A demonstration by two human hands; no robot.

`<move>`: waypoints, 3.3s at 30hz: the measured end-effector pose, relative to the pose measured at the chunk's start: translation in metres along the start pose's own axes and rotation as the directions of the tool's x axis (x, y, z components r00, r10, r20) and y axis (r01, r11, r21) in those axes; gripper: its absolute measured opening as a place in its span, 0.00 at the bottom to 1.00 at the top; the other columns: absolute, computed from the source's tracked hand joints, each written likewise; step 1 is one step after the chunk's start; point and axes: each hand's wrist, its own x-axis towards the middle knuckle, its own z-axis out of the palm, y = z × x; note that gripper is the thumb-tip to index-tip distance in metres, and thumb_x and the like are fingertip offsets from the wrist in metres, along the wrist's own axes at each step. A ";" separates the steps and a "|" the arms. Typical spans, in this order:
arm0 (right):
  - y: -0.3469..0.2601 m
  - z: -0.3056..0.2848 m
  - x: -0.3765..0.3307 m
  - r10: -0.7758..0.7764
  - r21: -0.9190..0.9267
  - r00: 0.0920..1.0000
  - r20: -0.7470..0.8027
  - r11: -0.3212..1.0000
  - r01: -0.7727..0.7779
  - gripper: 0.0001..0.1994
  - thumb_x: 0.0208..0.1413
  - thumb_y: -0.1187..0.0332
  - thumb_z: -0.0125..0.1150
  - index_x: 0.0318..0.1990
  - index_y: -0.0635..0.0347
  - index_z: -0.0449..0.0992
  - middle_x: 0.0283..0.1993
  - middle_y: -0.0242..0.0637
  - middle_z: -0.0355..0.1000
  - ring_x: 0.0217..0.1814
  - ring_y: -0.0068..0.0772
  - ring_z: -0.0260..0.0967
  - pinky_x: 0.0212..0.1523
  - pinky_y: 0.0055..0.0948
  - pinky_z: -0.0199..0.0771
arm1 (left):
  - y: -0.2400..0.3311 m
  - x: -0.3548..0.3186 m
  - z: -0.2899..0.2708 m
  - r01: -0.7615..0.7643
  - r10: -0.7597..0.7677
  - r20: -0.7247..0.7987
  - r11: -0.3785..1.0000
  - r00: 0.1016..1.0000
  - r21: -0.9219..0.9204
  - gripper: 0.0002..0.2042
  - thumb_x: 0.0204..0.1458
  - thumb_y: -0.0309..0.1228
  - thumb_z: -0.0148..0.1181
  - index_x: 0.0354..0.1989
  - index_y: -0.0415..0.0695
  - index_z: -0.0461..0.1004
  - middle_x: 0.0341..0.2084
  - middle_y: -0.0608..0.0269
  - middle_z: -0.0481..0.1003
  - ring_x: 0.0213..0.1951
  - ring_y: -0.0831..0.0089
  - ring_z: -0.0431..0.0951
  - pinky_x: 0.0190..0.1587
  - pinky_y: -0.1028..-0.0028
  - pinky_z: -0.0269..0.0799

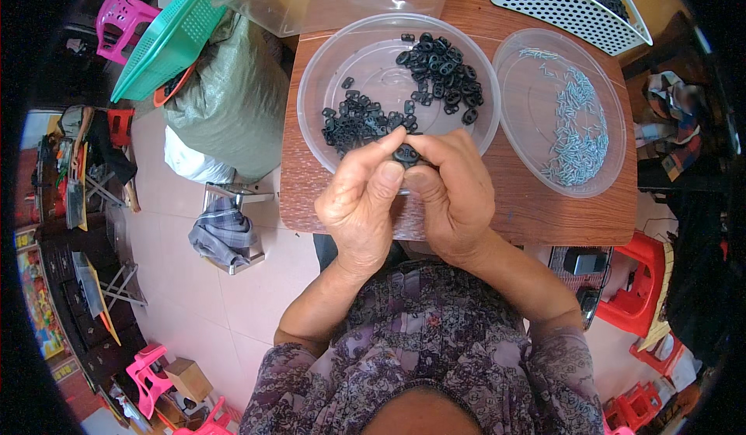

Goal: Manually joining circular black plastic components.

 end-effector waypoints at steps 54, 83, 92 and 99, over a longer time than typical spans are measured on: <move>0.070 -0.154 0.136 0.219 -0.165 0.960 -0.175 0.955 -0.248 0.08 0.49 0.72 0.56 0.34 0.69 0.75 0.29 0.33 0.72 0.32 0.20 0.67 0.35 0.19 0.67 | -0.047 0.156 0.000 -0.606 0.075 0.650 0.455 0.756 0.652 0.21 0.35 0.14 0.52 0.41 0.42 0.72 0.35 0.52 0.74 0.41 0.53 0.70 0.44 0.63 0.66; 0.100 -0.178 0.143 0.044 -0.631 0.997 -0.056 0.773 -0.069 0.10 0.47 0.70 0.57 0.36 0.63 0.75 0.32 0.45 0.72 0.36 0.42 0.70 0.39 0.32 0.68 | -0.048 0.174 -0.005 -0.660 -0.075 0.706 0.297 0.704 0.690 0.05 0.37 0.20 0.53 0.26 0.37 0.69 0.26 0.47 0.70 0.33 0.49 0.71 0.37 0.57 0.65; 0.035 -0.138 0.063 0.168 -0.360 0.983 0.069 0.924 -0.132 0.06 0.45 0.77 0.57 0.33 0.64 0.74 0.31 0.43 0.71 0.35 0.38 0.69 0.37 0.29 0.68 | -0.023 0.147 -0.027 -0.568 -0.071 0.623 0.339 0.779 0.750 0.04 0.40 0.25 0.56 0.24 0.37 0.70 0.23 0.47 0.70 0.29 0.54 0.73 0.33 0.61 0.66; 0.016 -0.061 0.033 0.336 0.104 0.931 0.143 0.930 -0.352 0.06 0.46 0.77 0.58 0.34 0.64 0.74 0.29 0.34 0.70 0.32 0.24 0.66 0.34 0.22 0.65 | 0.009 0.091 -0.003 0.451 -0.469 0.249 0.883 0.847 0.129 0.04 0.50 0.26 0.55 0.29 0.37 0.71 0.19 0.66 0.70 0.17 0.80 0.68 0.22 0.82 0.65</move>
